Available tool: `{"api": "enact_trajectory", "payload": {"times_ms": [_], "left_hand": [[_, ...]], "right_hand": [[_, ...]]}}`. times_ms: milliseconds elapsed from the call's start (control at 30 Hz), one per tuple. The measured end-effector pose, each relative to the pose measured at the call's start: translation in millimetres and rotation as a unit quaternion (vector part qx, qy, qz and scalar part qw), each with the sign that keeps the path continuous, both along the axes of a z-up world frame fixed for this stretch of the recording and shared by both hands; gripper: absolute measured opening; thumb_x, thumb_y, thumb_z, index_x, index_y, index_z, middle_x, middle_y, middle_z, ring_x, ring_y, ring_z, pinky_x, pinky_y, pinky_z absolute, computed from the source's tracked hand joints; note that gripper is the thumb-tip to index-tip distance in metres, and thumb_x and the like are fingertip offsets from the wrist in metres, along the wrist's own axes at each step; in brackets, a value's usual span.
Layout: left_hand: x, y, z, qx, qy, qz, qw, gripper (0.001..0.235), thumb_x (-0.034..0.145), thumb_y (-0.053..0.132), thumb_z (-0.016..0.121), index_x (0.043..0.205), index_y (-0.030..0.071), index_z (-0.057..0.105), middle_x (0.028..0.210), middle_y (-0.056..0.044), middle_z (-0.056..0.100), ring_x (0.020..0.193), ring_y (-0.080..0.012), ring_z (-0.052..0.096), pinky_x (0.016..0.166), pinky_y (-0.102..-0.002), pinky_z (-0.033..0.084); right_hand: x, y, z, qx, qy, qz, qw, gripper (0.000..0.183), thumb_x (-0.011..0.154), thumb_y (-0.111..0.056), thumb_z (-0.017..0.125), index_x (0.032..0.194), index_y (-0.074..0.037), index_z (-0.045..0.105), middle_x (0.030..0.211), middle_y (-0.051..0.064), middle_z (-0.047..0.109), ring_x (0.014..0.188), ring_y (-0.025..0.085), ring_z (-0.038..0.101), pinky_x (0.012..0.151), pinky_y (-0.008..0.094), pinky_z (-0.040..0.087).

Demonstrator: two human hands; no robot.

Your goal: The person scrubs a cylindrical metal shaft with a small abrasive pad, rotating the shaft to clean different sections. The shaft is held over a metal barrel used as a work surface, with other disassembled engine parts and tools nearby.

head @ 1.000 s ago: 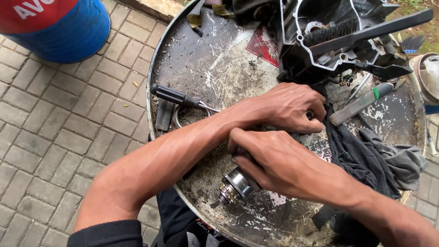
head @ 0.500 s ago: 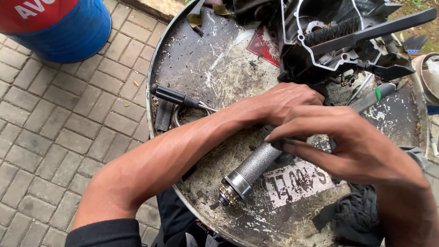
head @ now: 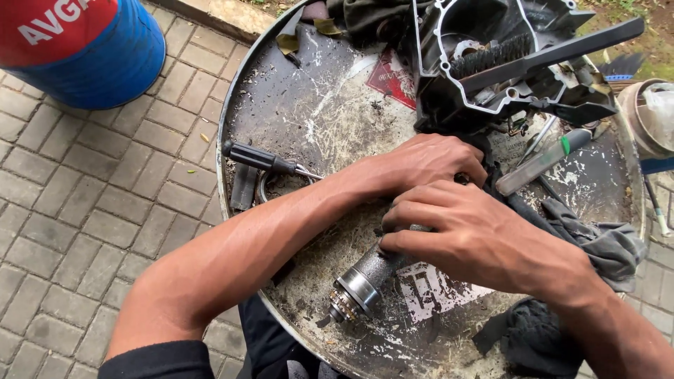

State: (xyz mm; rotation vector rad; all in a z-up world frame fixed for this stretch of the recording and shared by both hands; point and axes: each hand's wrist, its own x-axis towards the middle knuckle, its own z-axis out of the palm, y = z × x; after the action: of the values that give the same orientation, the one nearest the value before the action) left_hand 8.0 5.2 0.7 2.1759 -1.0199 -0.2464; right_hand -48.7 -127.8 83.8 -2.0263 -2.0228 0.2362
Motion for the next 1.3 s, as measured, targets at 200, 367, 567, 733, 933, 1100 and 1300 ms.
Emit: {"api": "enact_trajectory", "payload": {"times_ms": [200,367,567,733,933,1100,1300], "left_hand": [[-6.3,-3.3,-2.9,-0.021,-0.037,0.025,0.999,0.036,0.086,0.043,0.047,0.079,0.017,0.070,0.083,-0.003,0.064,0.072,-0.0263,0.063,0.059,-0.046,0.041],[-4.0,-2.5,-4.6,-0.021,-0.024,0.019,0.999,0.038,0.087,0.044,0.047,0.083,0.019,0.074,0.084,-0.002,0.064,0.069,-0.0244,0.062,0.058,-0.044,0.042],[-4.9,-5.7,-5.5,-0.026,-0.017,0.012,0.999,0.045,0.087,0.047,0.043,0.092,0.019,0.078,0.085,-0.001,0.064,0.067,-0.0190,0.058,0.056,-0.040,0.039],[-7.9,-3.2,-0.3,-0.020,-0.036,0.036,0.998,0.032,0.084,0.041,0.048,0.074,0.018,0.069,0.084,-0.002,0.066,0.071,-0.0276,0.065,0.058,-0.047,0.041],[-9.8,-1.8,-0.1,-0.032,-0.013,0.040,0.999,0.045,0.086,0.045,0.046,0.099,0.019,0.080,0.093,-0.001,0.071,0.073,-0.0230,0.065,0.061,-0.043,0.043],[-8.4,-1.6,-2.4,-0.041,-0.021,0.034,0.998,0.043,0.086,0.045,0.046,0.094,0.020,0.080,0.090,-0.001,0.070,0.069,-0.0230,0.063,0.057,-0.043,0.041],[-9.8,-1.8,-0.5,-0.030,-0.033,0.037,0.998,0.034,0.086,0.041,0.047,0.077,0.018,0.070,0.083,-0.002,0.065,0.070,-0.0268,0.063,0.060,-0.046,0.042]], "right_hand": [[-38.8,-3.4,-8.1,0.087,-0.010,0.032,0.996,0.032,0.107,-0.007,0.039,0.128,0.000,0.062,0.124,0.020,0.068,0.115,0.035,0.066,0.096,0.050,0.053],[-34.8,-23.9,-22.0,0.119,-0.071,-0.043,0.989,0.034,0.094,-0.010,0.071,0.127,-0.006,0.065,0.123,0.017,0.071,0.116,0.031,0.069,0.098,0.047,0.059],[-72.9,-33.4,-32.0,0.126,-0.068,-0.085,0.986,0.049,0.089,-0.019,0.075,0.134,-0.005,0.060,0.127,0.017,0.068,0.116,0.029,0.067,0.107,0.051,0.052],[-64.8,-32.3,-30.1,0.087,-0.108,-0.142,0.980,0.049,0.096,-0.022,0.068,0.139,-0.002,0.056,0.137,0.020,0.058,0.130,0.039,0.059,0.113,0.050,0.048],[-67.9,-24.9,-29.6,0.119,-0.108,-0.082,0.984,0.063,0.083,-0.026,0.085,0.136,-0.004,0.058,0.126,0.019,0.068,0.115,0.030,0.066,0.107,0.048,0.055],[-79.4,-13.6,-21.0,0.131,-0.099,-0.095,0.982,0.049,0.089,-0.027,0.079,0.128,-0.001,0.065,0.120,0.020,0.070,0.112,0.031,0.068,0.108,0.052,0.053],[-60.1,-11.7,-13.6,0.111,-0.114,-0.111,0.981,0.037,0.089,-0.023,0.077,0.118,-0.002,0.069,0.114,0.018,0.070,0.108,0.033,0.067,0.098,0.047,0.057]]}}
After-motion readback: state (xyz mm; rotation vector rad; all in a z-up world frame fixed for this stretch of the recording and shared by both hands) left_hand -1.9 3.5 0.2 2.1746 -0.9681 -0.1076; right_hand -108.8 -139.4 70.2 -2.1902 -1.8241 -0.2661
